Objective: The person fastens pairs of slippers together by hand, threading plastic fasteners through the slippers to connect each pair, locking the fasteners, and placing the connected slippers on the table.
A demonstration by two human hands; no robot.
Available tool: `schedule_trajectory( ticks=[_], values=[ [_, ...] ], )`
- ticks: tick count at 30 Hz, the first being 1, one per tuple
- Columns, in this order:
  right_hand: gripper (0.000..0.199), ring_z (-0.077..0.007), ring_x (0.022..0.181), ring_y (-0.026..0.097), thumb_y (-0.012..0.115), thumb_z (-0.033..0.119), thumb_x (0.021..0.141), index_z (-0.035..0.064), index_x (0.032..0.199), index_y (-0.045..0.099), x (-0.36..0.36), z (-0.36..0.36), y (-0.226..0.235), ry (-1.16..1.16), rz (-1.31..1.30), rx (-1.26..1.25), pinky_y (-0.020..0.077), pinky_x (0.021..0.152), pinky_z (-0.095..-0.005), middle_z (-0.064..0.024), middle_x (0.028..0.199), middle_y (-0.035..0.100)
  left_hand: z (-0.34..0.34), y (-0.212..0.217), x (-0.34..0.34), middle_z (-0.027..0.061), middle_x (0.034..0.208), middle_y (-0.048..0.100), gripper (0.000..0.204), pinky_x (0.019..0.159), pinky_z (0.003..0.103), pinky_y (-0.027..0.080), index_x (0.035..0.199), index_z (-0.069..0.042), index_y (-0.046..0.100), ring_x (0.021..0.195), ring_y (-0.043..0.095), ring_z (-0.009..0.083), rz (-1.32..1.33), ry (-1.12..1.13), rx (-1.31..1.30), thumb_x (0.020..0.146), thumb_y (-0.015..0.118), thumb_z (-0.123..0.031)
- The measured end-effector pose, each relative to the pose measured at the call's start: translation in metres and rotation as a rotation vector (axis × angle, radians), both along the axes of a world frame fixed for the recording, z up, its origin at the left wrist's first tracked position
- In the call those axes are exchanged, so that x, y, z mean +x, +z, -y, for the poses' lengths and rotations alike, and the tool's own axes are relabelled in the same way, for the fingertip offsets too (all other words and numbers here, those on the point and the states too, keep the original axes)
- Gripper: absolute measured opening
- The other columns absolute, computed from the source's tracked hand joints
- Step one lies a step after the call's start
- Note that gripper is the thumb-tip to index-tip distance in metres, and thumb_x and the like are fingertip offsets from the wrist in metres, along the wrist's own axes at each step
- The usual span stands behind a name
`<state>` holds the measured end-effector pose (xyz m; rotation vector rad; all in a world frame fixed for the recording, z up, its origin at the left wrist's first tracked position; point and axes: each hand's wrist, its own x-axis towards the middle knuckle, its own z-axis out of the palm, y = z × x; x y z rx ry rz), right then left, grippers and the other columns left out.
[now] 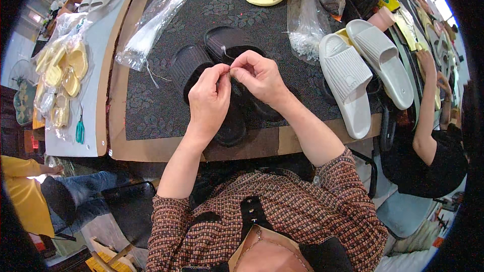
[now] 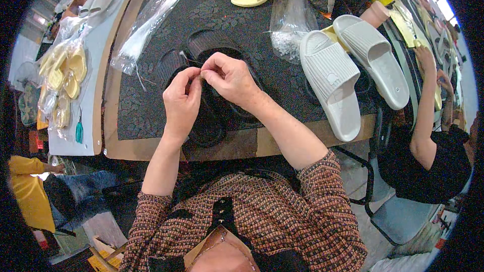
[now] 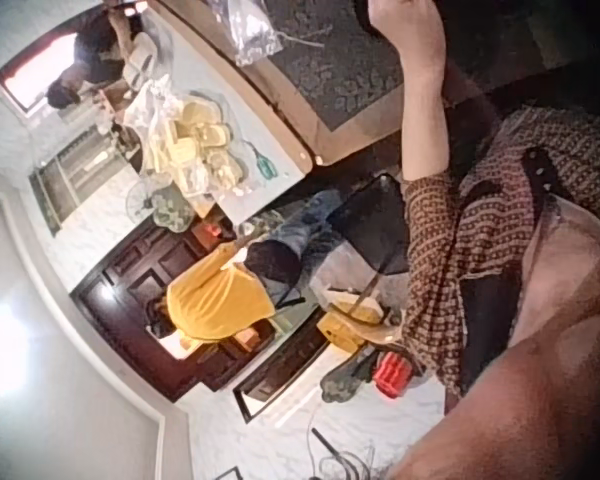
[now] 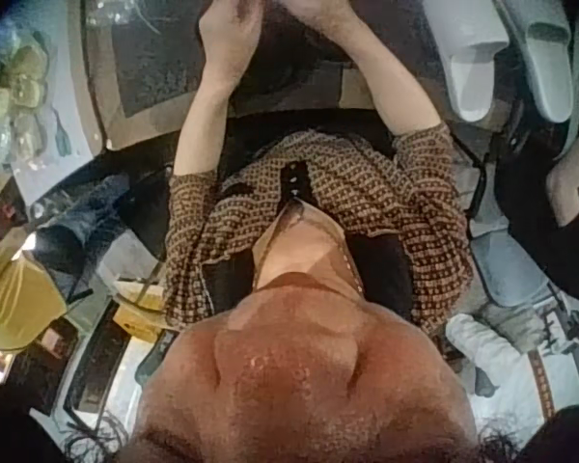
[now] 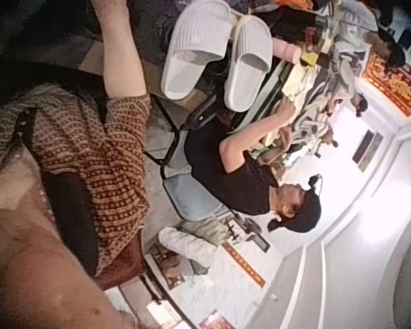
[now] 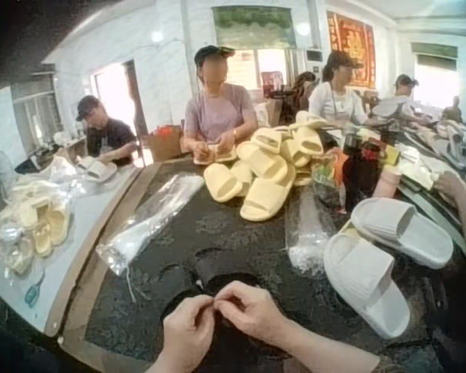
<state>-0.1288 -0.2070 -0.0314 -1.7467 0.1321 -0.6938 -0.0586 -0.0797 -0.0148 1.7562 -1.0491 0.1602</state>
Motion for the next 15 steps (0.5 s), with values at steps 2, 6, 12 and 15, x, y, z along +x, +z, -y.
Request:
schedule_trajectory(
  ticks=[2, 6, 12, 15],
  values=[
    [0.005, -0.0041, 0.058, 0.048, 0.061, 0.005, 0.079, 0.0010, 0.081, 0.057, -0.001, 0.000, 0.000, -0.016, 0.010, -0.017, 0.0411, 0.051, -0.0217, -0.0009, 0.064, 0.056, -0.001, 0.000, 0.001, 0.0122, 0.080, 0.060, 0.011, 0.057, 0.029, 0.047, 0.090, -0.001, 0.058, 0.064, 0.060, 0.0220, 0.008, -0.022, 0.018, 0.079, 0.059, 0.001],
    [0.005, -0.0048, 0.057, 0.049, 0.061, 0.005, 0.078, 0.0015, 0.078, 0.057, -0.002, -0.001, 0.002, -0.048, 0.025, -0.076, 0.0413, 0.050, -0.0222, -0.0013, 0.063, 0.055, -0.002, 0.003, -0.001, 0.0124, 0.080, 0.060, 0.012, 0.057, 0.029, 0.048, 0.090, -0.001, 0.058, 0.064, 0.060, 0.0225, 0.021, -0.016, 0.041, 0.079, 0.059, 0.002],
    [0.003, -0.0019, 0.066, 0.046, 0.059, 0.003, 0.082, 0.0017, 0.085, 0.057, -0.005, 0.000, 0.003, -0.037, 0.021, 0.028, 0.0393, 0.058, -0.0171, 0.0043, 0.073, 0.053, -0.002, 0.000, 0.000, 0.0125, 0.079, 0.061, 0.010, 0.058, 0.028, 0.048, 0.088, -0.001, 0.059, 0.063, 0.059, 0.0222, 0.034, -0.027, 0.014, 0.079, 0.059, 0.001],
    [0.006, -0.0031, 0.069, 0.048, 0.057, 0.005, 0.084, 0.0013, 0.089, 0.057, 0.000, 0.007, 0.003, 0.050, 0.043, 0.172, 0.0414, 0.062, -0.0179, 0.0036, 0.077, 0.055, -0.006, -0.004, 0.003, 0.0071, 0.070, 0.060, 0.005, 0.056, 0.023, 0.045, 0.086, 0.000, 0.060, 0.060, 0.055, 0.0105, -0.171, -0.017, 0.012, 0.082, 0.059, -0.002]
  ],
)
